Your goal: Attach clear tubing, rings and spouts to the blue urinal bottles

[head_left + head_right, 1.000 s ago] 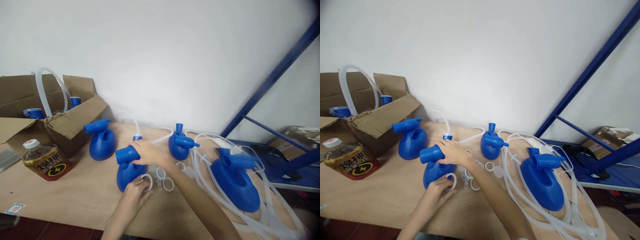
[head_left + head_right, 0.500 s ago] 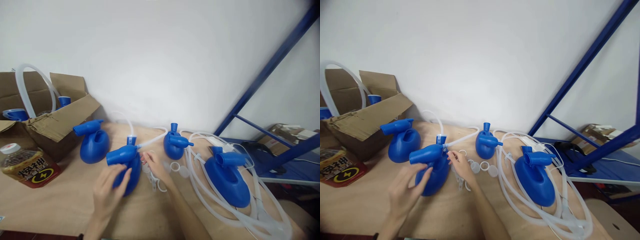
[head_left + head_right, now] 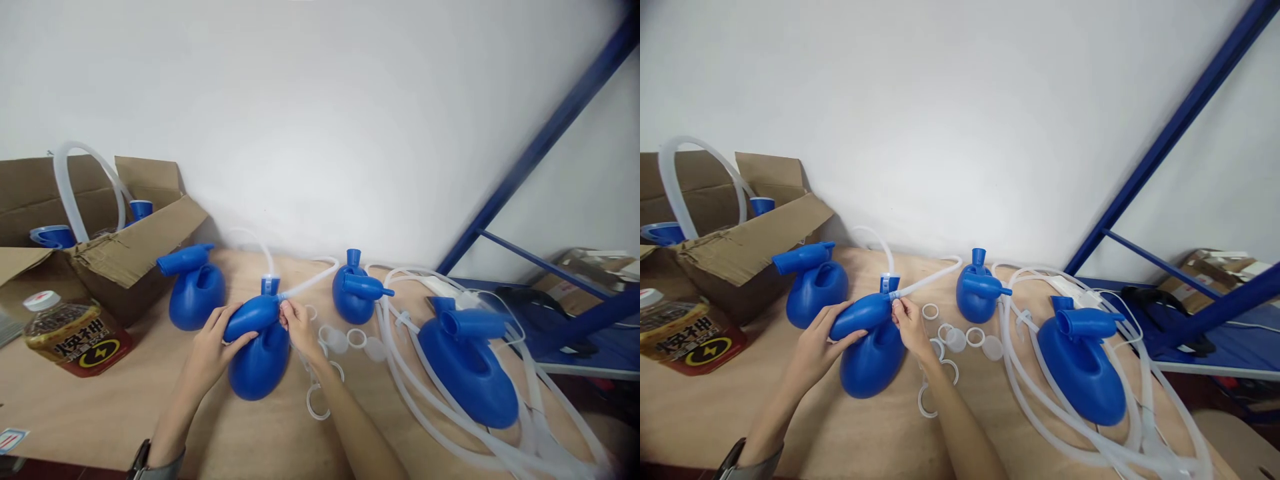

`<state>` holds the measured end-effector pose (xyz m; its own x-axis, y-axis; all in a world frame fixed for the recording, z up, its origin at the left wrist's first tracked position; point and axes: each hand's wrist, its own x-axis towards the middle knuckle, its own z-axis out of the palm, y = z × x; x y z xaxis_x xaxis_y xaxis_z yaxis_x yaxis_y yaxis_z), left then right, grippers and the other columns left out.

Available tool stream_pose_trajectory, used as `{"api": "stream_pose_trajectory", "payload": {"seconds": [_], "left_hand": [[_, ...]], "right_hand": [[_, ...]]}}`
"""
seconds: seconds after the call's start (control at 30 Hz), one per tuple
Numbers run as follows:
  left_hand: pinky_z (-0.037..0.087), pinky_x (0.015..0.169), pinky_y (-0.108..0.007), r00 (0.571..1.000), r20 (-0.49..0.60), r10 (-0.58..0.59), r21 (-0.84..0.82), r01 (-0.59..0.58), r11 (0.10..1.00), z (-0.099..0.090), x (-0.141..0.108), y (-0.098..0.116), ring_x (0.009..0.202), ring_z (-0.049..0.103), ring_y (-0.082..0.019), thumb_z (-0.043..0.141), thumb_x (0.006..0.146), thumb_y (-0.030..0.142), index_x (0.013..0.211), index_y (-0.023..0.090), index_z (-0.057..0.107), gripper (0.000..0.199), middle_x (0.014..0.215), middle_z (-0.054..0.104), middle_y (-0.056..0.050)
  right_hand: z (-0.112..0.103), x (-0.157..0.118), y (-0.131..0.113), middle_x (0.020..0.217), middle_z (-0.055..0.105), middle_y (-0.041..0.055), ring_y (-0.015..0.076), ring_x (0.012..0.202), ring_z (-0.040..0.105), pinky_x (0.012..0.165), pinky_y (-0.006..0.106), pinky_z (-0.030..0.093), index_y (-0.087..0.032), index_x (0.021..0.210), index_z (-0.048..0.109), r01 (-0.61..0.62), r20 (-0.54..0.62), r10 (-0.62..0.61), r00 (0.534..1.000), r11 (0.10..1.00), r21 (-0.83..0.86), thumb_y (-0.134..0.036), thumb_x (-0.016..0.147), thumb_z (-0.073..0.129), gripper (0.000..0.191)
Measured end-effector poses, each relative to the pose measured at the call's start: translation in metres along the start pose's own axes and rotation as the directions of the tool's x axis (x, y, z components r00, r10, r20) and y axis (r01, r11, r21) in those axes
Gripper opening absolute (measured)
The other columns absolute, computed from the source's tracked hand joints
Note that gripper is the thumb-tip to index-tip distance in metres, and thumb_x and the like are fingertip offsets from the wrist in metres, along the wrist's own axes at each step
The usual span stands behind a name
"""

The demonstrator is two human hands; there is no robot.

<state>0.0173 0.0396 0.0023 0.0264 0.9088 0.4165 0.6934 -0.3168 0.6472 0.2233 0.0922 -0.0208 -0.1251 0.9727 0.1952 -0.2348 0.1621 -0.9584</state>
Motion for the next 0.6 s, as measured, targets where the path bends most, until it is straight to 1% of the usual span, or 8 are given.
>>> {"api": "stream_pose_trajectory", "payload": {"seconds": [0.1,0.2,0.3,0.47,0.6], "left_hand": [[0.059,0.076,-0.031,1.000,0.015,0.016,0.011,-0.016,1.000,0.000,0.001,0.000,0.105,0.072,-0.028,0.064,0.091,0.068,0.137,0.030,0.061,0.060,0.133,0.066,-0.007],[0.058,0.075,-0.032,1.000,0.019,0.010,0.053,-0.011,0.999,0.000,0.000,0.000,0.088,0.073,-0.025,0.061,0.091,0.071,0.137,0.030,0.061,0.062,0.134,0.066,-0.007],[0.057,0.074,-0.033,1.000,0.020,0.000,0.108,-0.002,0.994,0.000,-0.002,0.001,0.073,0.071,-0.020,0.059,0.091,0.073,0.137,0.031,0.061,0.063,0.135,0.067,-0.006],[0.055,0.068,-0.031,1.000,-0.001,0.021,0.165,-0.021,0.986,0.001,-0.004,0.001,0.070,0.072,-0.019,0.056,0.092,0.074,0.138,0.031,0.061,0.063,0.133,0.069,-0.005],[0.055,0.066,-0.030,0.999,-0.012,0.034,0.204,-0.031,0.979,0.002,-0.005,0.003,0.068,0.072,-0.018,0.050,0.095,0.075,0.138,0.029,0.059,0.063,0.131,0.069,-0.005]], "right_hand": [[0.003,0.003,0.006,0.060,0.040,-0.0066,0.0090,0.053,0.035,0.050,0.022,0.029,-0.022,0.070,0.048,0.007,-0.026,-0.006,1.000,0.998,0.059,-0.071,0.087,0.064,0.054],[0.007,0.006,0.011,0.056,0.035,-0.0084,0.0081,0.048,0.029,0.047,0.022,0.026,-0.024,0.068,0.042,0.014,-0.049,-0.008,0.999,0.993,0.120,-0.076,0.086,0.060,0.058],[0.009,0.005,0.012,0.055,0.035,-0.0085,0.0080,0.047,0.028,0.047,0.023,0.025,-0.024,0.067,0.040,0.037,-0.084,-0.025,0.996,0.987,0.154,-0.077,0.086,0.060,0.060],[0.009,0.004,0.009,0.057,0.038,-0.0064,0.0084,0.051,0.033,0.049,0.023,0.027,-0.023,0.062,0.042,0.079,-0.131,-0.058,0.990,0.984,0.158,-0.076,0.081,0.069,0.063],[0.012,0.004,0.010,0.058,0.038,-0.0068,0.0082,0.052,0.032,0.048,0.022,0.025,-0.023,0.065,0.043,0.057,-0.162,-0.026,0.986,0.979,0.194,-0.076,0.081,0.069,0.062]]}}
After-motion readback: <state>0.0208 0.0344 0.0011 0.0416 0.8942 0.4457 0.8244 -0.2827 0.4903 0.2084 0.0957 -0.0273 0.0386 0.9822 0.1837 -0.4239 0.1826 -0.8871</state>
